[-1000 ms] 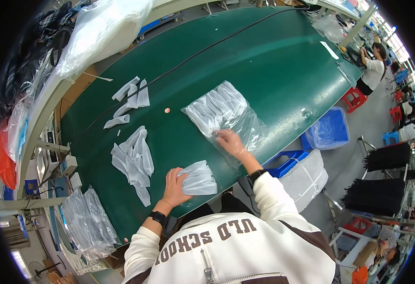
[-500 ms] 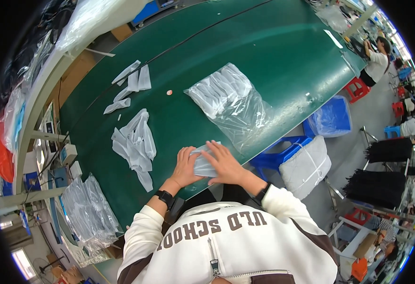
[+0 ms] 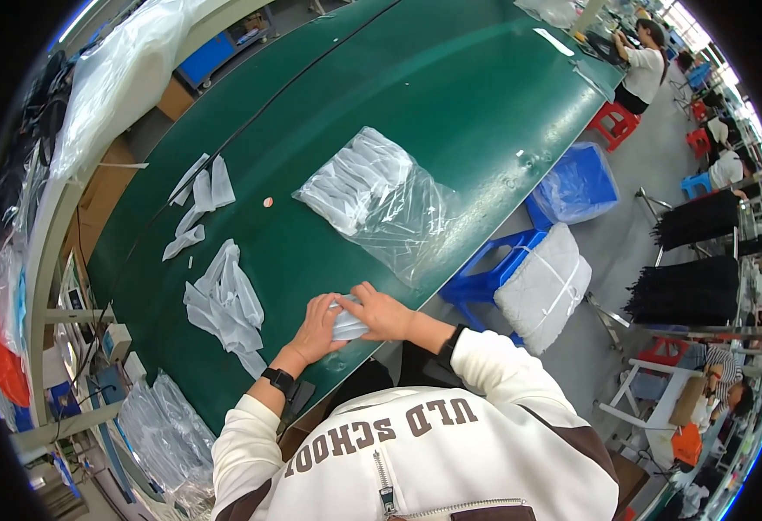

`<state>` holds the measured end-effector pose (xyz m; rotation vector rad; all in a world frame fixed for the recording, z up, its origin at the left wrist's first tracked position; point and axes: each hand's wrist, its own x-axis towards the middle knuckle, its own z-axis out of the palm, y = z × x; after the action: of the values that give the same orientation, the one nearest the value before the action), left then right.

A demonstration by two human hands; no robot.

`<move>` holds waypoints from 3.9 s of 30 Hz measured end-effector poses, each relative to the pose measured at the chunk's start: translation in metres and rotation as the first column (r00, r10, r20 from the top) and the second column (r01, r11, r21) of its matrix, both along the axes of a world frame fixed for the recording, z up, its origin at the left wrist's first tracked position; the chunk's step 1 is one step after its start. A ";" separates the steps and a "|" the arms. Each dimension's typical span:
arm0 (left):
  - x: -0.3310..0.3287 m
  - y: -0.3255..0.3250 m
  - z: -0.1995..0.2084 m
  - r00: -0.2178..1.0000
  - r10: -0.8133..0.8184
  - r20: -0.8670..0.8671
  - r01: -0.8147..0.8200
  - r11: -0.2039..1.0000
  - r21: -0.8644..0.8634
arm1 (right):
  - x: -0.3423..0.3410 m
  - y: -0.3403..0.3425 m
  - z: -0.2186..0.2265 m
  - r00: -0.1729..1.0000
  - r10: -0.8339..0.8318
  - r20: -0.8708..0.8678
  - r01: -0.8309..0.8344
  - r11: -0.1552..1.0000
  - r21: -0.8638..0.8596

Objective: The person picks up a plastic bag and fills it with several items wrapped in white protective sleeves before setting it aside. They then continue wrapping individual items in white sleeves and placing them into another plastic bag.

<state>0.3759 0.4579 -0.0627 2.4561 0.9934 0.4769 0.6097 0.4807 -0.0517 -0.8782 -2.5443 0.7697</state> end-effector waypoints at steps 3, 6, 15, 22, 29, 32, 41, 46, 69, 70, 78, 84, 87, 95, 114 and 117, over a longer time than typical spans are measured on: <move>0.040 0.009 0.040 0.990 -0.103 0.098 0.114 0.987 -0.116 | 0.045 -0.026 0.022 0.992 -0.118 -0.044 0.106 0.972 -0.211; 0.091 0.025 0.074 0.970 -0.071 0.232 0.086 0.995 -0.056 | 0.115 -0.052 0.063 0.927 -0.372 -0.053 0.348 0.903 -0.253; 0.188 0.097 0.051 0.968 0.234 0.089 -0.243 0.965 0.102 | 0.198 -0.028 0.051 0.526 -0.849 -0.042 0.850 0.525 0.032; 0.180 0.112 0.088 0.936 0.171 0.309 -0.221 0.966 0.135 | 0.129 0.051 0.042 0.704 -0.709 -0.041 0.699 0.703 -0.132; 0.167 0.096 0.105 0.914 0.189 0.358 -0.243 0.964 0.112 | 0.036 0.158 0.015 0.674 -0.724 -0.149 0.724 0.687 -0.064; 0.173 0.093 0.106 0.910 0.161 0.383 -0.185 0.982 0.027 | 0.025 0.214 0.017 0.732 -0.662 -0.160 0.674 0.674 0.302; 0.136 0.073 0.095 0.866 0.399 0.302 -0.382 0.917 -0.114 | 0.037 0.229 0.011 0.873 -0.467 -0.143 0.481 0.770 0.419; 0.011 0.015 0.062 0.375 0.919 0.120 -0.920 0.352 0.173 | 0.138 0.154 -0.014 0.864 -0.477 -0.163 0.504 0.824 0.258; -0.074 -0.092 0.026 0.678 0.715 0.170 -0.716 0.694 -0.068 | -0.119 0.057 0.008 0.985 0.157 -0.077 -0.159 0.987 -0.018; -0.074 -0.092 0.036 0.670 0.705 0.232 -0.723 0.690 -0.006 | -0.119 0.051 0.012 0.985 0.162 -0.066 -0.163 0.987 -0.015; -0.098 -0.127 0.042 0.671 0.698 0.250 -0.642 0.716 -0.275 | -0.175 0.009 0.062 0.920 -0.242 -0.308 -0.200 0.386 -0.901; -0.110 -0.158 0.042 0.771 0.637 0.016 -0.580 0.713 -0.395 | -0.248 0.041 0.014 0.960 -0.182 -0.214 0.164 0.982 -0.098; -0.111 -0.165 0.036 0.774 0.631 0.049 -0.576 0.734 -0.361 | -0.255 0.049 0.007 0.986 0.151 -0.065 -0.142 0.982 0.125; -0.104 -0.165 0.021 0.782 0.610 0.125 -0.555 0.774 -0.304 | -0.198 0.074 0.007 0.941 0.333 -0.065 -0.333 0.943 0.009; -0.082 -0.151 0.026 0.787 0.599 0.146 -0.537 0.782 -0.317 | -0.146 0.016 0.029 0.991 0.027 0.128 -0.045 0.989 0.142; -0.082 -0.153 0.027 0.782 0.600 0.170 -0.541 0.788 -0.294 | -0.152 0.022 0.081 0.999 0.017 0.040 -0.023 0.983 0.181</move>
<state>0.2942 0.3045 -0.0357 1.7900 1.5865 0.8003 0.4574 0.5028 0.0295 -0.8160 -2.6103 0.5209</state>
